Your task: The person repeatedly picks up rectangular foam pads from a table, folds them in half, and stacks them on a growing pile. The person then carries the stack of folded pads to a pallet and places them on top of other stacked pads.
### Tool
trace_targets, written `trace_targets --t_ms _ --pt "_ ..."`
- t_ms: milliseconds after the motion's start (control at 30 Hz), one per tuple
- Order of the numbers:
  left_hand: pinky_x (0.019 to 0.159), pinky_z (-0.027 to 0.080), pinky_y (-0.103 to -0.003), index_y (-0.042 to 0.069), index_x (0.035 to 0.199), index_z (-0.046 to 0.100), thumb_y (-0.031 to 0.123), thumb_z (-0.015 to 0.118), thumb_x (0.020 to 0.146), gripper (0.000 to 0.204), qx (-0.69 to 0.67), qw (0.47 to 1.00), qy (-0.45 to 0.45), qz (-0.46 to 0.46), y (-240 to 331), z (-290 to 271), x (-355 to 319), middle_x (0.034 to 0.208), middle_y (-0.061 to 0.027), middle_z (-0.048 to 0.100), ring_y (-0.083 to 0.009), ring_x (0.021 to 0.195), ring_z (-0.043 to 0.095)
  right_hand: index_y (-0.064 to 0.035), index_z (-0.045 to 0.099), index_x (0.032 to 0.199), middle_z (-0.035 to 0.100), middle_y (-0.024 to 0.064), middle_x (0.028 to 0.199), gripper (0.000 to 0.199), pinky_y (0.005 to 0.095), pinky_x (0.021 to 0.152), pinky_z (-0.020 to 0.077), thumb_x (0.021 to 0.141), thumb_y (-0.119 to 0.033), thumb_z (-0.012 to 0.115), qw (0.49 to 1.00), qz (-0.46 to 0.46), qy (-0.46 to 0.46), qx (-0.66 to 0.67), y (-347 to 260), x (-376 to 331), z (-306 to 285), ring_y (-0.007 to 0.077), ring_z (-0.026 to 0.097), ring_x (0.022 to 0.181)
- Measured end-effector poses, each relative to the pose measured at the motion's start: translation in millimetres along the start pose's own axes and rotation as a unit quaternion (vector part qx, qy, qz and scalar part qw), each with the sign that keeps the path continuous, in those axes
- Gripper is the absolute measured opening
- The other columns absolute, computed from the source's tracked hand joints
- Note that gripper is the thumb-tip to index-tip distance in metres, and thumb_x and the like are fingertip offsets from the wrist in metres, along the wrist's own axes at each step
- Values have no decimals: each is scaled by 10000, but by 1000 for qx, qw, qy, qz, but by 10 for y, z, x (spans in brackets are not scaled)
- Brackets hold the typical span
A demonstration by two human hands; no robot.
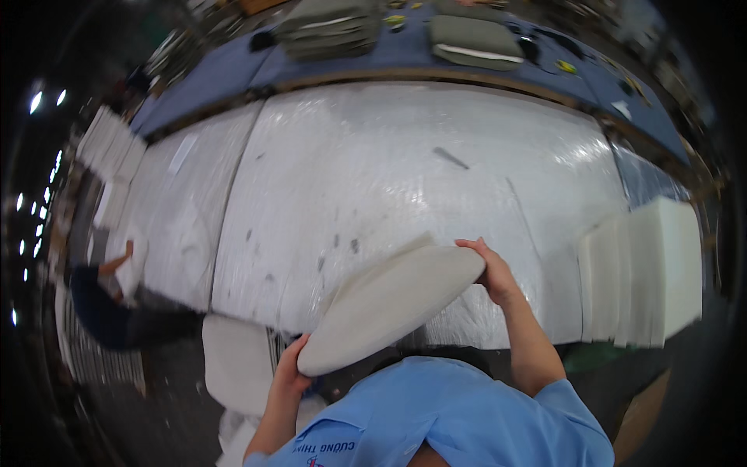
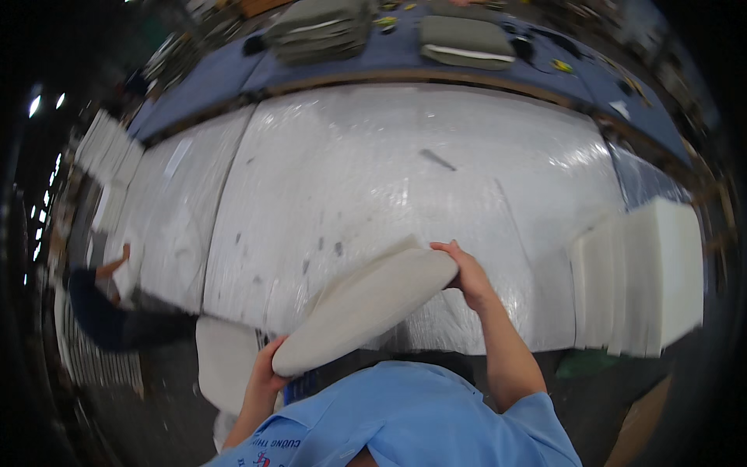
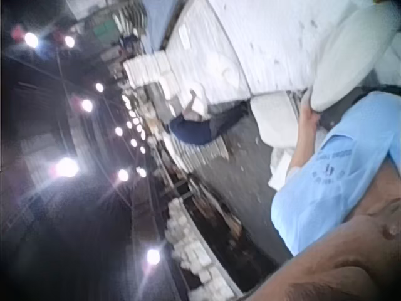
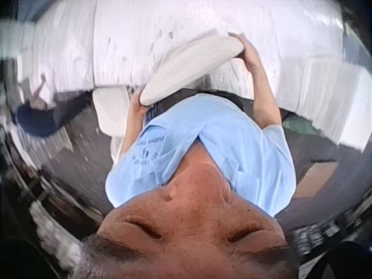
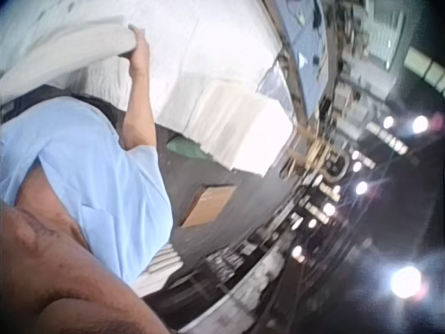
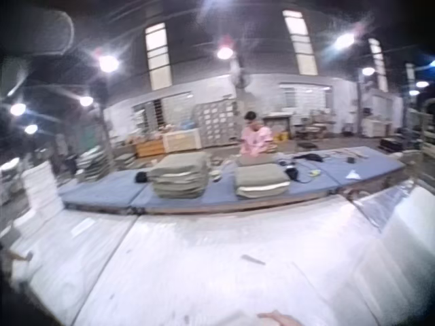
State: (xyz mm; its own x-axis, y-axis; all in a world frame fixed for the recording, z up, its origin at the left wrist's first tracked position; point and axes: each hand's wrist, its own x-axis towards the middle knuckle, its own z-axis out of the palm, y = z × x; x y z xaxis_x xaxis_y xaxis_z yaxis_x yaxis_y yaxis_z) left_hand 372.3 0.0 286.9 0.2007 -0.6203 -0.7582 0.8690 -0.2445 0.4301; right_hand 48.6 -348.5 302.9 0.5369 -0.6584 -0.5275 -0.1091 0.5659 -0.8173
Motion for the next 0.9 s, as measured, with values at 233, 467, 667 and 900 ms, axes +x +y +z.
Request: trace_targets --t_ms 233,467,667,900 --pt "995 557 -463 46 1424 535 338 451 1096 448 -103 994 21 -24 -747 -340 287 1329 -155 661 -283 1165 674 -64 357 1595 498 115 1540 710 367 1131 419 1017 -389 609 961 120 -202 -148 257 559 -333 221 498 1378" --pt "1116 443 -405 162 1593 366 344 606 1050 621 -54 972 63 220 -1679 -112 218 1481 -33 529 -170 1338 508 -199 70 1658 343 143 1637 805 492 1160 390 1049 -419 549 921 185 -224 -258 1050 1097 -505 351 402 1450" --pt "1212 307 -379 103 1652 177 459 519 1047 780 223 894 237 306 -2423 628 -348 1605 -211 409 -321 1466 420 -108 299 1605 424 152 1585 715 494 1128 424 1049 -509 503 899 247 -298 -205 1490 872 -253 355 454 1404" --pt "1176 362 -390 220 1665 162 445 504 1044 744 155 836 394 349 -3622 840 -1450 1588 -202 437 -352 1423 475 -98 290 1609 400 167 1599 728 481 1150 394 1046 -509 501 832 158 -411 -337 1781 -321 775 353 427 1427"
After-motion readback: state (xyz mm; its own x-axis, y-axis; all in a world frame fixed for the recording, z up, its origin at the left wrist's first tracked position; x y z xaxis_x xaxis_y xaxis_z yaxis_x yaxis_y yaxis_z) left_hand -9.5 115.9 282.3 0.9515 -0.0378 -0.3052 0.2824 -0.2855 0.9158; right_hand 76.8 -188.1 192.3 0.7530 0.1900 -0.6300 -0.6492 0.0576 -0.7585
